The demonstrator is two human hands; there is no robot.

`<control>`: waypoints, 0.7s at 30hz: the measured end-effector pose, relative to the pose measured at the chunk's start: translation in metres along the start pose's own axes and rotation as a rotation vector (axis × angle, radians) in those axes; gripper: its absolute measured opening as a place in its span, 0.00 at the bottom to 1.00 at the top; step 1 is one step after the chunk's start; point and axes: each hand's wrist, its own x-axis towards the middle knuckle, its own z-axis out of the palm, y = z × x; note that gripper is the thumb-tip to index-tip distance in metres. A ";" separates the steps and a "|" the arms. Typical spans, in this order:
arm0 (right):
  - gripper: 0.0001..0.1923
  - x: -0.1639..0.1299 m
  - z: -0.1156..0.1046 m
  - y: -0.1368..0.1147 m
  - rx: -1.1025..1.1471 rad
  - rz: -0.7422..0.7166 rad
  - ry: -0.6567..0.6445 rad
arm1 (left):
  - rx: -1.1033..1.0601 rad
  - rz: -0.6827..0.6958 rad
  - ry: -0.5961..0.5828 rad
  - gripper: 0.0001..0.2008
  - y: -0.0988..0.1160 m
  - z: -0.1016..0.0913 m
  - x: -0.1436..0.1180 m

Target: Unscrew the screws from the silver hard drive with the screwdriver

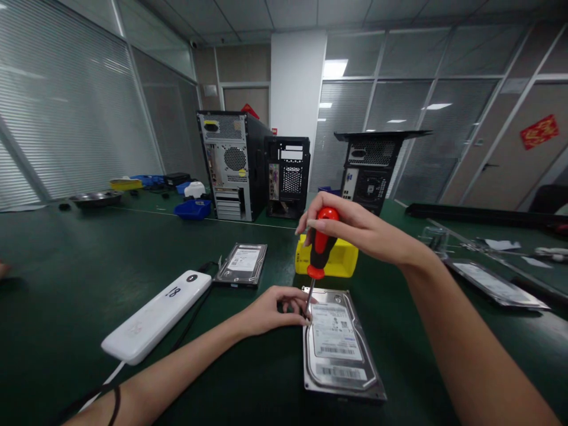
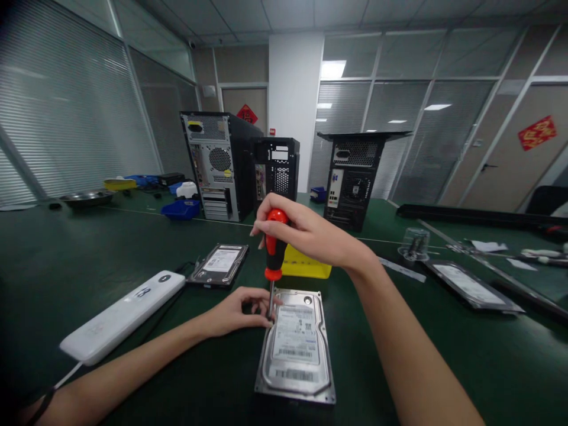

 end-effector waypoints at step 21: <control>0.10 0.006 0.004 0.010 0.114 -0.049 0.042 | 0.018 0.019 -0.054 0.22 0.005 0.000 -0.003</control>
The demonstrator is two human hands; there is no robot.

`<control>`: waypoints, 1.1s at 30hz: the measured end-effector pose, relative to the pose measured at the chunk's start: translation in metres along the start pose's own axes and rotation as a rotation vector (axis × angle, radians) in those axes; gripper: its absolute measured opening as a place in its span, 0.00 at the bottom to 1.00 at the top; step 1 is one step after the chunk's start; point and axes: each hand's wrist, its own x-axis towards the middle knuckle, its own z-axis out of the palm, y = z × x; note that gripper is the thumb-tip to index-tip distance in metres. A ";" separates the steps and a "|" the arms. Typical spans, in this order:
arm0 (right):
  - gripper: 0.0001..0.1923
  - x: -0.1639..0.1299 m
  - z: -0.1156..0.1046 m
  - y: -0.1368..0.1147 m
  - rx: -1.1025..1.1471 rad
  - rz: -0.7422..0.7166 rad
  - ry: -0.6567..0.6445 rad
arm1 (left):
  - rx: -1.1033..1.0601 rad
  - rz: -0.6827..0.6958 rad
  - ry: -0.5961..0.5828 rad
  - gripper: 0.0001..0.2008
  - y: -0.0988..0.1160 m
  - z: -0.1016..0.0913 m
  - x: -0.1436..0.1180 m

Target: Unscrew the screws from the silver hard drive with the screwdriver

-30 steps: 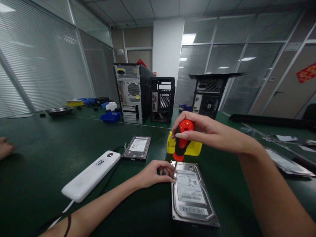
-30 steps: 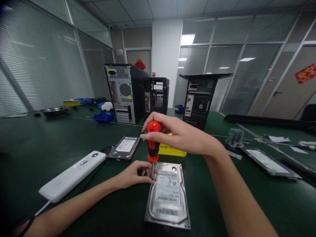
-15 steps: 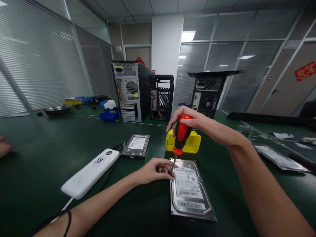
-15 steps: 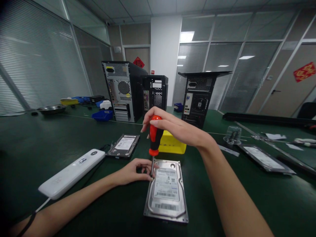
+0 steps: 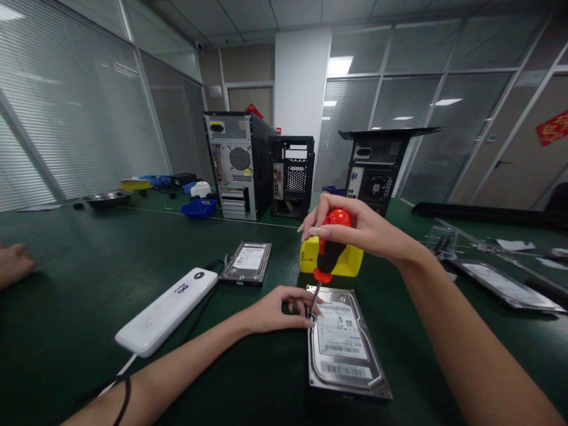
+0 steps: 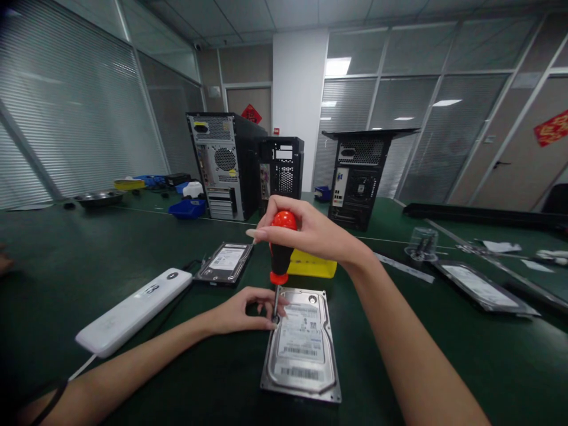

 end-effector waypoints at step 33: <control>0.11 -0.002 -0.001 0.003 0.248 0.017 -0.137 | 0.010 -0.017 0.094 0.19 -0.006 0.003 0.002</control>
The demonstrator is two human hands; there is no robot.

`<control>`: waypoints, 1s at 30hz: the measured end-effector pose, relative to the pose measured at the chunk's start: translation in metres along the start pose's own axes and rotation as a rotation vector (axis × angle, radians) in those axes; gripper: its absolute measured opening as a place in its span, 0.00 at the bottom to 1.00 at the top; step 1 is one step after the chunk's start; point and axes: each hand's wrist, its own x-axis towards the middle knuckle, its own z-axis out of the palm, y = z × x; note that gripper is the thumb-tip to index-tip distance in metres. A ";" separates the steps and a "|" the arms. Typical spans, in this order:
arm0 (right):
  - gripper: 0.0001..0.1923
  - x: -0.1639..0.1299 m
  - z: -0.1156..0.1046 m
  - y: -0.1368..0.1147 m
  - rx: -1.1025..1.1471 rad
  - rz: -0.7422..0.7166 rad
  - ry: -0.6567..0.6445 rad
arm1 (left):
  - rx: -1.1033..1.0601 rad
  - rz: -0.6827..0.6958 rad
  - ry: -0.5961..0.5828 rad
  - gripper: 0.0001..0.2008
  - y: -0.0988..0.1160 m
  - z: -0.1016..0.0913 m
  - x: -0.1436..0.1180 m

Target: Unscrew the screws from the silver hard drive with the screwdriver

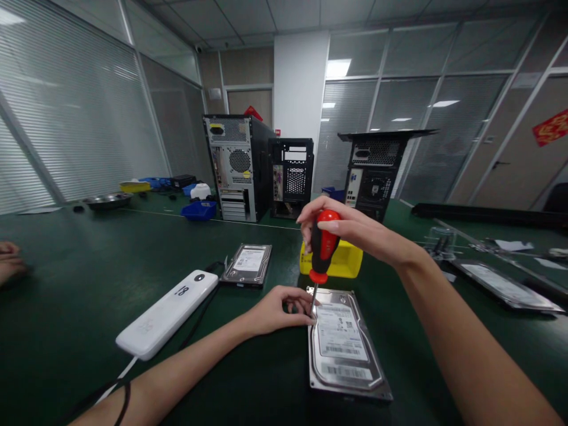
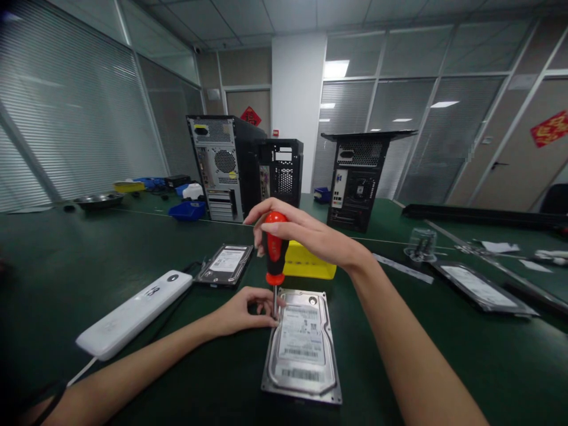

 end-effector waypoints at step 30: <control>0.09 0.008 0.010 0.001 -0.687 -0.209 0.295 | 0.124 0.096 -0.141 0.27 0.008 -0.003 -0.006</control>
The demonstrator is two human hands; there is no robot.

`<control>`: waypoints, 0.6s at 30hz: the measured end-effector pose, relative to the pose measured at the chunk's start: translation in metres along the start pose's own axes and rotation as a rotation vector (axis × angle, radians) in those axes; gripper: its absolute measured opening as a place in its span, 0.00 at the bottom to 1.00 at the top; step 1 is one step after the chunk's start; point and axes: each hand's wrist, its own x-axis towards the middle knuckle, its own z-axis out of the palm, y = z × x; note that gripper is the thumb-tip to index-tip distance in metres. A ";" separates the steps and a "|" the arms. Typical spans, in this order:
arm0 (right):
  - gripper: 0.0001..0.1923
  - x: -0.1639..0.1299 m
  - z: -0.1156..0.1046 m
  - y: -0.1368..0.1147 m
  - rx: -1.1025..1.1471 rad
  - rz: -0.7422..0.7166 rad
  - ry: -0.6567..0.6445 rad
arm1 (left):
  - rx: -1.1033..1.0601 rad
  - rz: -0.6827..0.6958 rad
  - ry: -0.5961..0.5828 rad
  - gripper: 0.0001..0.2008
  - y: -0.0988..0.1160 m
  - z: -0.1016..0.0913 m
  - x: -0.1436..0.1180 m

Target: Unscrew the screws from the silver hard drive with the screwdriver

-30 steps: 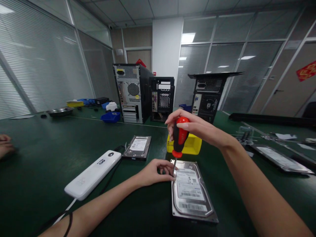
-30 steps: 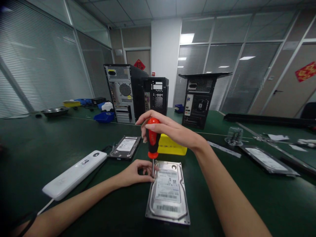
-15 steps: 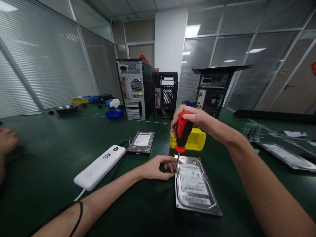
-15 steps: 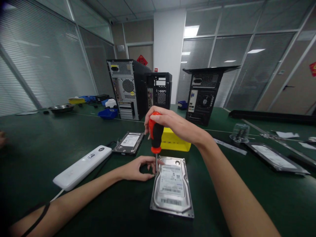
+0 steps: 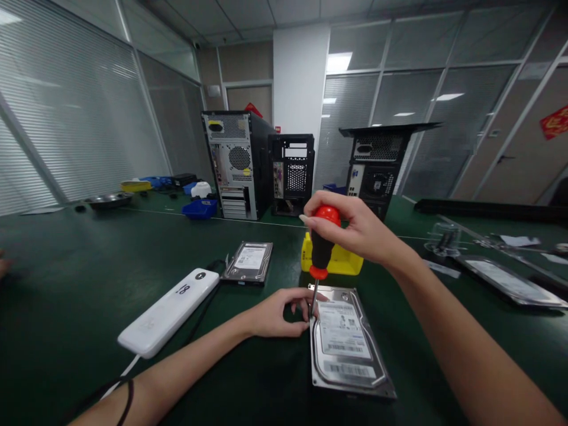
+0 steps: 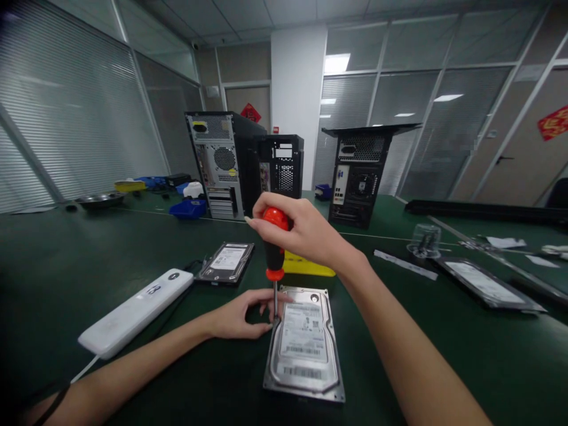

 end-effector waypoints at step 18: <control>0.10 0.001 -0.002 -0.008 0.234 0.140 -0.086 | -0.048 -0.048 -0.053 0.40 0.000 -0.003 -0.001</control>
